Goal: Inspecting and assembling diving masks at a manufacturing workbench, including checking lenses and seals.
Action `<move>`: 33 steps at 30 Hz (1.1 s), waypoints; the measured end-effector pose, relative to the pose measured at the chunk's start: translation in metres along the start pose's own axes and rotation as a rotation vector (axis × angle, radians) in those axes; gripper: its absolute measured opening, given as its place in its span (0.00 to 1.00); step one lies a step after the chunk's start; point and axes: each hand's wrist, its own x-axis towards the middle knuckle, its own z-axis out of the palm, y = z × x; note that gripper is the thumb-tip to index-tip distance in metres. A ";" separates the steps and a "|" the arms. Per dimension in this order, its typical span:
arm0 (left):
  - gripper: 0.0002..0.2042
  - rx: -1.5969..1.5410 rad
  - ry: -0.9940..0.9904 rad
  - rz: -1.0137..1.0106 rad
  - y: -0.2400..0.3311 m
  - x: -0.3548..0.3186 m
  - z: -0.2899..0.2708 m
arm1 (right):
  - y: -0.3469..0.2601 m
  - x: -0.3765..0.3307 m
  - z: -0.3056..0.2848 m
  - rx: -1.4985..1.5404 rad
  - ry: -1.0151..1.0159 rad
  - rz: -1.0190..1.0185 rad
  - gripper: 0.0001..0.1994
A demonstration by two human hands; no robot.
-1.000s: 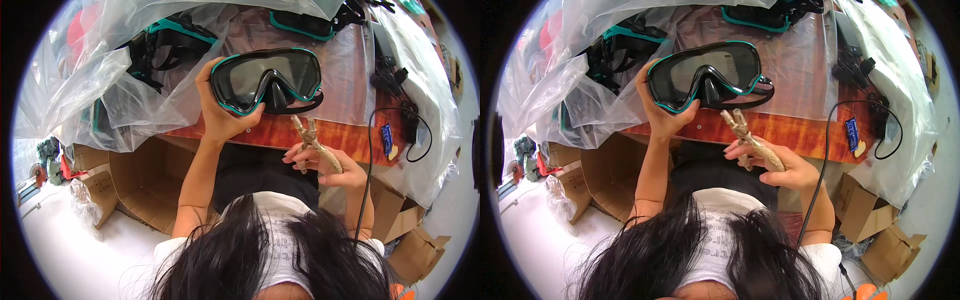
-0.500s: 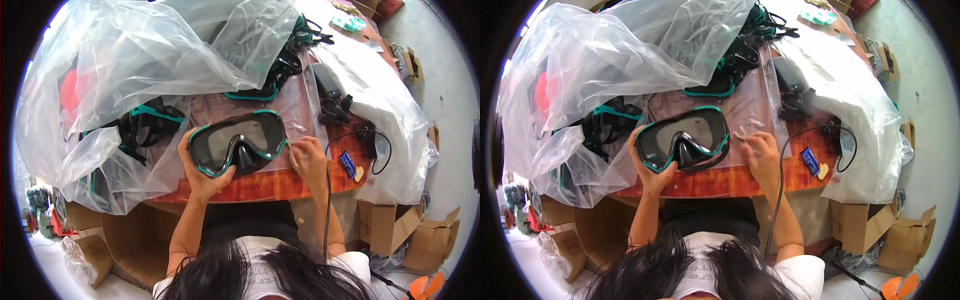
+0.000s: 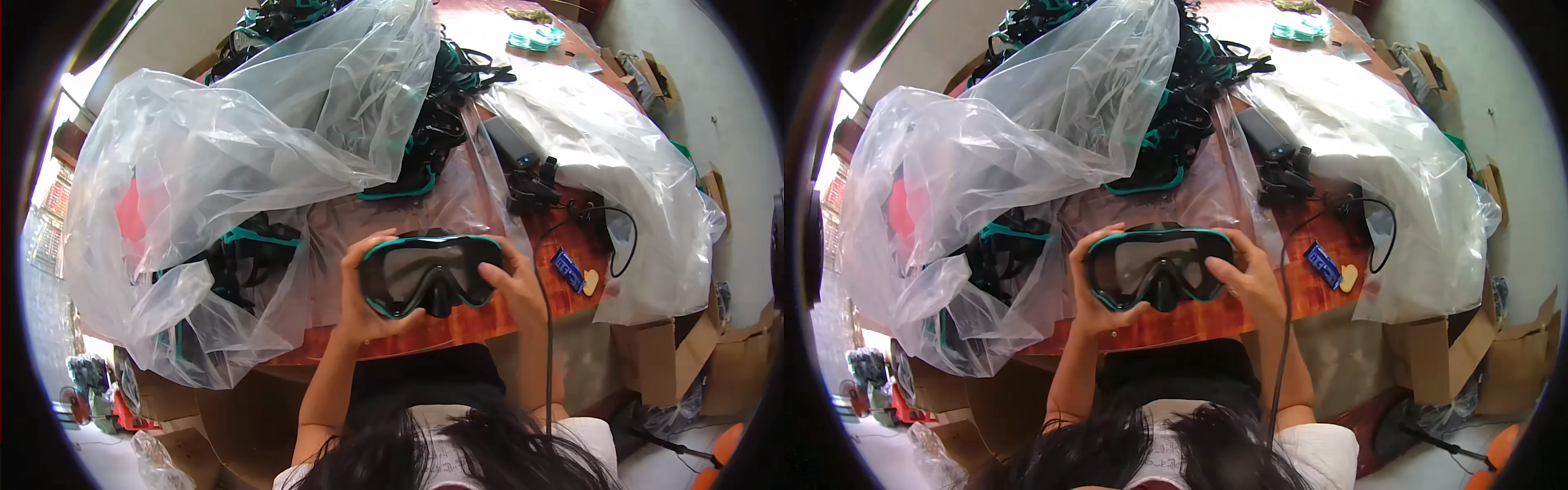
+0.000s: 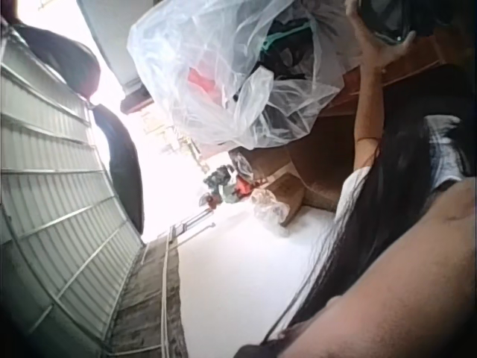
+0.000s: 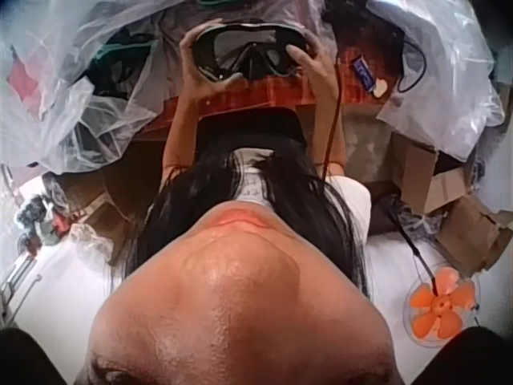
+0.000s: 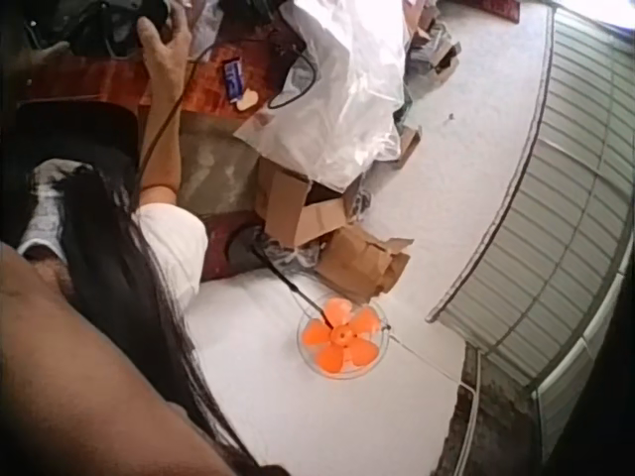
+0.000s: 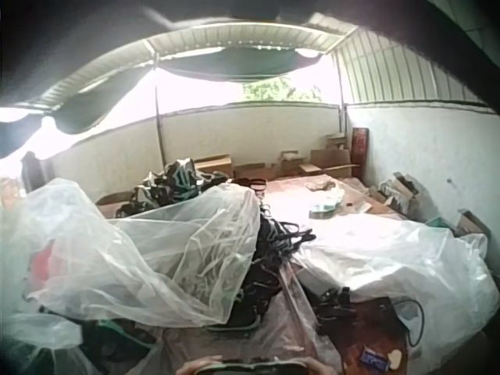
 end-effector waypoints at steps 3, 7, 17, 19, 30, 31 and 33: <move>0.52 0.261 -0.213 0.032 0.016 0.042 0.000 | 0.000 -0.002 -0.020 0.181 0.093 -0.061 0.15; 0.57 0.920 -0.238 0.069 0.010 0.086 -0.007 | -0.032 0.002 -0.039 0.327 0.450 -0.298 0.15; 0.10 1.086 0.627 -0.146 -0.027 0.094 -0.150 | -0.067 0.188 -0.051 0.343 0.714 -0.723 0.29; 0.18 0.961 0.633 -0.065 -0.016 0.091 -0.123 | -0.078 0.252 -0.042 0.277 0.682 -0.753 0.28; 0.11 1.182 0.068 -0.138 0.068 -0.026 -0.104 | 0.002 0.547 -0.107 -1.154 0.073 -1.009 0.26; 0.13 1.226 0.096 -0.180 0.066 -0.032 -0.115 | -0.008 0.543 -0.140 -1.233 0.098 -1.012 0.25; 0.12 1.344 0.115 -0.379 0.073 -0.049 -0.131 | -0.003 0.533 -0.142 -1.336 0.120 -1.020 0.24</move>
